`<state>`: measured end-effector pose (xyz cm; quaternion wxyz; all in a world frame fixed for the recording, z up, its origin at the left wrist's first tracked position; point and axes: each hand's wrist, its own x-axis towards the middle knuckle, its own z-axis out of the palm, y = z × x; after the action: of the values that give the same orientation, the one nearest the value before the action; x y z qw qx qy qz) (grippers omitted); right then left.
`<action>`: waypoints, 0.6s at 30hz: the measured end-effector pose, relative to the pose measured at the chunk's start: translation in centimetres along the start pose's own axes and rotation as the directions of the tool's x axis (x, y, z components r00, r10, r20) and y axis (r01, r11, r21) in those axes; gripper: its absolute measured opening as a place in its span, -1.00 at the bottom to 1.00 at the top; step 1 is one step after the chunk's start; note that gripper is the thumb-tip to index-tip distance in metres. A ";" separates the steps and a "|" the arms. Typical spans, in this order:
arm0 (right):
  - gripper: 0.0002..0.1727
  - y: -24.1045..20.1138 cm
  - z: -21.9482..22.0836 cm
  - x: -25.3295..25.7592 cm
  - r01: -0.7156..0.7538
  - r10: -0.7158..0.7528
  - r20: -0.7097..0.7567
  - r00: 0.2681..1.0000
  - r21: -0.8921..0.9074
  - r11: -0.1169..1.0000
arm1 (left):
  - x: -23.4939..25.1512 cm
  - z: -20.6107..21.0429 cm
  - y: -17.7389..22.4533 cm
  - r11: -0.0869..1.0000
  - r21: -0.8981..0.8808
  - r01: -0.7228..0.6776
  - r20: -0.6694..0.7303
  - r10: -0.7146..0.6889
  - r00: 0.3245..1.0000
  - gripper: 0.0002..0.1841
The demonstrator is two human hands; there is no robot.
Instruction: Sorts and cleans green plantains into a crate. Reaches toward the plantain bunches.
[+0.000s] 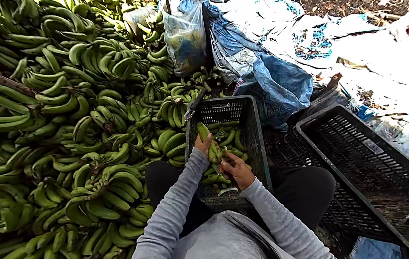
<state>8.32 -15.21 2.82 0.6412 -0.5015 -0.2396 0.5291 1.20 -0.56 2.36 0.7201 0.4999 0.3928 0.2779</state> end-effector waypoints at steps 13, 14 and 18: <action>-0.13 -6.9 -5.5 2.0 -0.260 0.141 -0.225 0.964 -0.910 0.323 | 3.2 -1.5 -3.5 0.957 -0.286 0.041 -0.353 -0.145 0.924 -0.54; -0.15 -6.0 -5.0 1.9 -0.188 0.108 -0.162 0.981 -0.935 0.302 | 3.0 -0.5 -3.2 0.909 -0.415 0.038 -0.336 -0.193 0.922 -0.57; -0.38 -2.1 -4.1 1.6 0.219 -0.210 0.159 0.965 -0.926 0.309 | 1.0 3.1 -1.4 0.775 -0.632 0.003 -0.330 -0.272 0.904 -0.70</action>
<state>13.16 -15.19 2.75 0.3007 -0.7390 -0.5661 0.2076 4.33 -1.82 1.34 0.7652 0.1377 0.4561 0.4330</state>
